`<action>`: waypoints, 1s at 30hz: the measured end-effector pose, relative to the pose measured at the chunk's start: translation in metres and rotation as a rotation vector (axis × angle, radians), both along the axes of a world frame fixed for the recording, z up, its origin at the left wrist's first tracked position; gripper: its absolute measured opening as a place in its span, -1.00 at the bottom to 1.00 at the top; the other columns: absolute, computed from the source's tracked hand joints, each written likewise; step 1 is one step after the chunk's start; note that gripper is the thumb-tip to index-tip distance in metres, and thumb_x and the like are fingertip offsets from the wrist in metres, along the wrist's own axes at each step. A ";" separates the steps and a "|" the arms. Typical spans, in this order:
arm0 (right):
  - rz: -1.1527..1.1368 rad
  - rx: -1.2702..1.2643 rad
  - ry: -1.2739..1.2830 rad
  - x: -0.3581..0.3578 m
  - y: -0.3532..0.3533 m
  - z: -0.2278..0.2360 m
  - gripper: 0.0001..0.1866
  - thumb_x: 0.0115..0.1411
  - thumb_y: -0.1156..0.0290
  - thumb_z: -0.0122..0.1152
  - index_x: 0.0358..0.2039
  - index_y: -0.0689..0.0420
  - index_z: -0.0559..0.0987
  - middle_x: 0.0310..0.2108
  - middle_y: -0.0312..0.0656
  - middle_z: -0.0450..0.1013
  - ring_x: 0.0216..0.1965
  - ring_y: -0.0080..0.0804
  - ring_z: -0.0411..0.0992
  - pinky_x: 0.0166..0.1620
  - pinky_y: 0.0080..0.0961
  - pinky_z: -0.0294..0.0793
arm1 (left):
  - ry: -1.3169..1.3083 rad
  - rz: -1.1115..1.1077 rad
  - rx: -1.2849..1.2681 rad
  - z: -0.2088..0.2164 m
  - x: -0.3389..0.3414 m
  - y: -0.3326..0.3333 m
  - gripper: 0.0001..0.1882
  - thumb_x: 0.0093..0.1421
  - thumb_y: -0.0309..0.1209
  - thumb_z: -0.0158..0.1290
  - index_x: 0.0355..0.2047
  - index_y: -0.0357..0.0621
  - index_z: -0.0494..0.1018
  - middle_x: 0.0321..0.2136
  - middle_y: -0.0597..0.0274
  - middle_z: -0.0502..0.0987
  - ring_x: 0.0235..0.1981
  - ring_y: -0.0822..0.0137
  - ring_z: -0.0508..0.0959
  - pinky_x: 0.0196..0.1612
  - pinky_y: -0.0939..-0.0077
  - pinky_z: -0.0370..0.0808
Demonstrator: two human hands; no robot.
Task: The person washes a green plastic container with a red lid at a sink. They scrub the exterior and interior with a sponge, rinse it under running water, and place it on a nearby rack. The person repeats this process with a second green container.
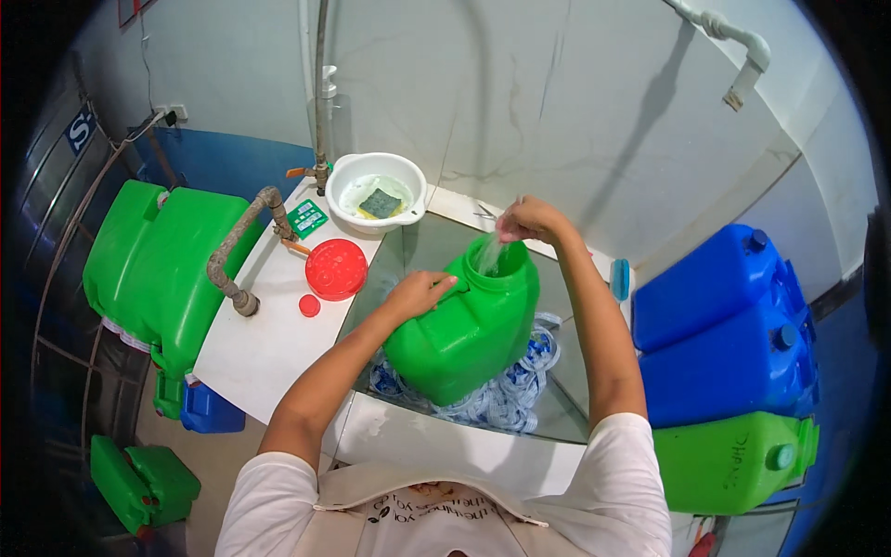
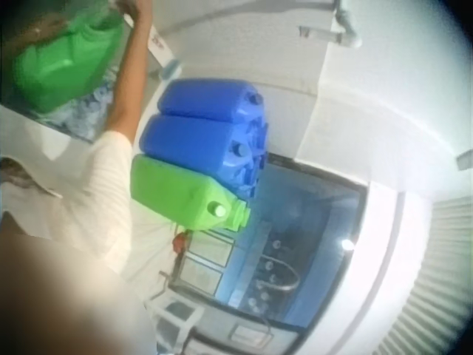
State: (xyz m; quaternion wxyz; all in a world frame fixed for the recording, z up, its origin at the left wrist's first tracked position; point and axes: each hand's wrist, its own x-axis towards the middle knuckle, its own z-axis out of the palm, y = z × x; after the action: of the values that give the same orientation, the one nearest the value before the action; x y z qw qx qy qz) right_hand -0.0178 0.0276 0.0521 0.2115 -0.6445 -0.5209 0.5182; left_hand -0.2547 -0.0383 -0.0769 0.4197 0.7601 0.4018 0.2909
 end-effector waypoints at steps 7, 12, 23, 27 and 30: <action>-0.040 0.026 0.167 -0.026 0.004 0.026 -0.86 0.02 0.66 -0.06 -0.45 0.42 0.49 -0.49 -0.04 0.45 -0.45 -0.27 0.52 -0.31 -0.55 0.59 | -0.050 -0.160 0.025 0.003 0.030 0.065 -0.60 0.11 -0.07 0.04 -0.31 -0.19 0.53 -0.46 0.11 0.56 -0.41 0.35 0.53 -0.26 0.49 0.43; -0.132 0.185 0.275 -0.004 -0.001 0.016 -0.84 0.05 0.57 0.00 -0.45 0.41 0.52 -0.44 0.01 0.46 -0.48 -0.30 0.49 -0.36 -0.46 0.57 | 0.237 -0.293 0.083 0.027 0.058 0.054 -0.49 0.18 0.03 -0.11 -0.24 -0.23 0.45 -0.38 -0.04 0.54 -0.37 0.05 0.54 -0.22 0.25 0.44; 0.450 1.197 -0.870 -0.028 -0.107 -0.083 -0.46 -0.10 0.18 0.25 -0.11 0.18 0.46 -0.48 -0.11 0.36 -0.37 -0.16 0.37 -0.32 -0.29 0.25 | 0.035 -0.103 0.072 -0.009 0.034 -0.026 -0.64 0.31 -0.20 -0.27 -0.16 -0.27 0.30 -0.27 -0.15 0.46 -0.19 -0.04 0.47 -0.11 0.20 0.38; 0.353 1.195 -0.846 -0.005 -0.121 -0.086 -0.50 -0.09 0.12 0.25 -0.16 0.14 0.49 -0.52 -0.15 0.34 -0.42 -0.19 0.36 -0.36 -0.28 0.20 | -0.251 -0.074 -0.119 -0.004 -0.027 -0.069 -0.57 0.27 -0.17 -0.18 0.03 -0.17 0.29 -0.17 0.10 0.47 -0.15 0.23 0.45 -0.02 0.41 0.31; 0.352 1.282 -0.831 -0.027 -0.103 -0.050 -0.52 -0.09 0.11 0.26 -0.19 0.14 0.50 -0.51 -0.14 0.38 -0.43 -0.20 0.37 -0.36 -0.29 0.21 | -0.412 0.307 -0.643 -0.035 -0.075 -0.068 -0.54 0.25 -0.12 -0.19 0.04 -0.15 0.30 -0.13 0.16 0.46 -0.07 0.31 0.38 0.00 0.50 0.26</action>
State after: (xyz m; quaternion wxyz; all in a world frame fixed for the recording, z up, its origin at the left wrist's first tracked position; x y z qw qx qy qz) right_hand -0.0445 -0.0755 0.0024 0.2448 -0.4458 -0.8493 -0.1415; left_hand -0.3299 -0.1060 -0.1116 0.6593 0.4474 0.4884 0.3558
